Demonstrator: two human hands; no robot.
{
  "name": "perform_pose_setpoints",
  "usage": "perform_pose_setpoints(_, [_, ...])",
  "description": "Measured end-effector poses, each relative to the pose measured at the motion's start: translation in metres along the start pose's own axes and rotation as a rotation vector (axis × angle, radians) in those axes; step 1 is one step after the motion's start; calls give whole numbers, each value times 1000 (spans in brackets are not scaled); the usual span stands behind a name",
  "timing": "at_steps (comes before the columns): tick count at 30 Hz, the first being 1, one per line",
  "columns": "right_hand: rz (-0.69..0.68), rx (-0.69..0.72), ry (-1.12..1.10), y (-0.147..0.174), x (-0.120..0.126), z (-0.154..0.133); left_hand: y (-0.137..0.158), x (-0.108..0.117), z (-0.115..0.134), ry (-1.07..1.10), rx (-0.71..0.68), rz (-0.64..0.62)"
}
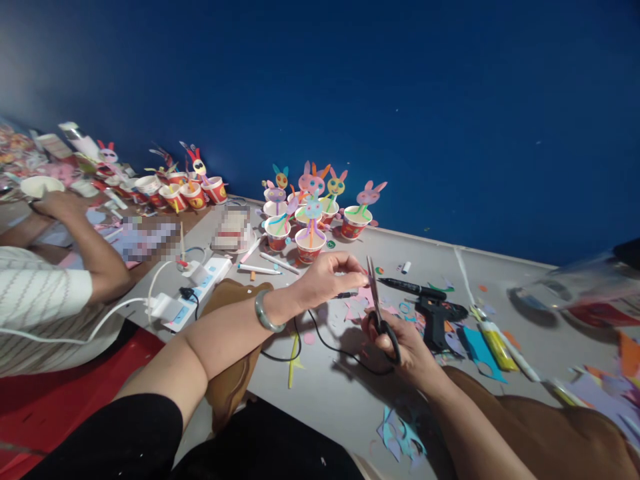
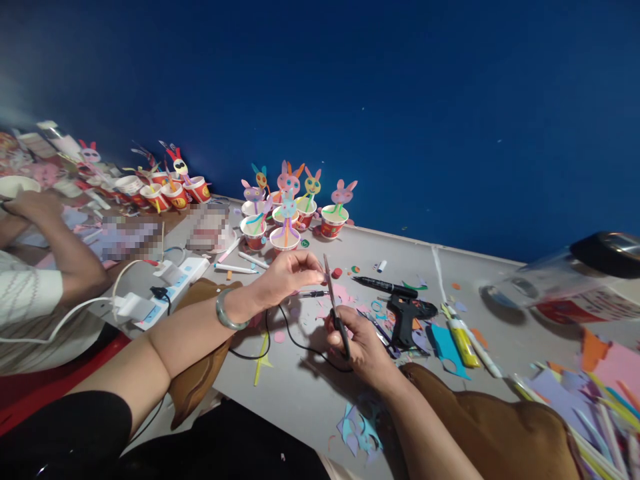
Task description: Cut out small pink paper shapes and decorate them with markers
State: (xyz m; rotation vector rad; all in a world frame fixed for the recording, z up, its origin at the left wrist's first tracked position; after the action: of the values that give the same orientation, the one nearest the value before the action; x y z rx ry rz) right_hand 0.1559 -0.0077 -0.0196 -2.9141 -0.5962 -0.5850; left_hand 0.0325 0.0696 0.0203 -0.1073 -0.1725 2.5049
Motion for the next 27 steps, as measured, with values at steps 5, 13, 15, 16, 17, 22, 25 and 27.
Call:
perform_pose_setpoints(5, [5, 17, 5, 0, 0, 3, 0, 0, 0, 19, -5, -2])
perform_pose_setpoints(13, [106, -45, -29, 1, 9, 7, 1, 1, 5, 8, 63, 35])
perform_pose_setpoints(15, [135, -15, -65, 0, 13, 5, 0, 1, 5, 27, 78, 40])
perform_pose_setpoints(16, [144, 0, -82, 0, 14, 5, 0, 2, 5, 33, 86, 42])
perform_pose_setpoints(17, [151, 8, -93, 0, 15, 5, 0, 2, 5, 33, 96, 45])
perform_pose_setpoints(22, [167, -22, -117, 0, 15, 15, 0, 1, 0, 14, 124, 24])
perform_pose_setpoints(25, [220, -47, -94, 0, 19, 22, -4, -2, -11, -28, 150, -60])
perform_pose_setpoints(27, [263, -52, -80, 0, 23, 25, -8, -7, -22, -120, 185, -200])
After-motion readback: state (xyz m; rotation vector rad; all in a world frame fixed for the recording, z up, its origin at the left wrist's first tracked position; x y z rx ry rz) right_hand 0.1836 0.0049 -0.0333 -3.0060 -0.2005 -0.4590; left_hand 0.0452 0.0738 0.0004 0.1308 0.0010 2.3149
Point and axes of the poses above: each hand's wrist, its own y-axis away from the middle knuckle, its own x-axis out of the back of the hand, z = x × y, the point moved 8 cm from there along -y, towards the middle knuckle, and after that the axes turned 7 degrees about -z, right-handed, at the moved point
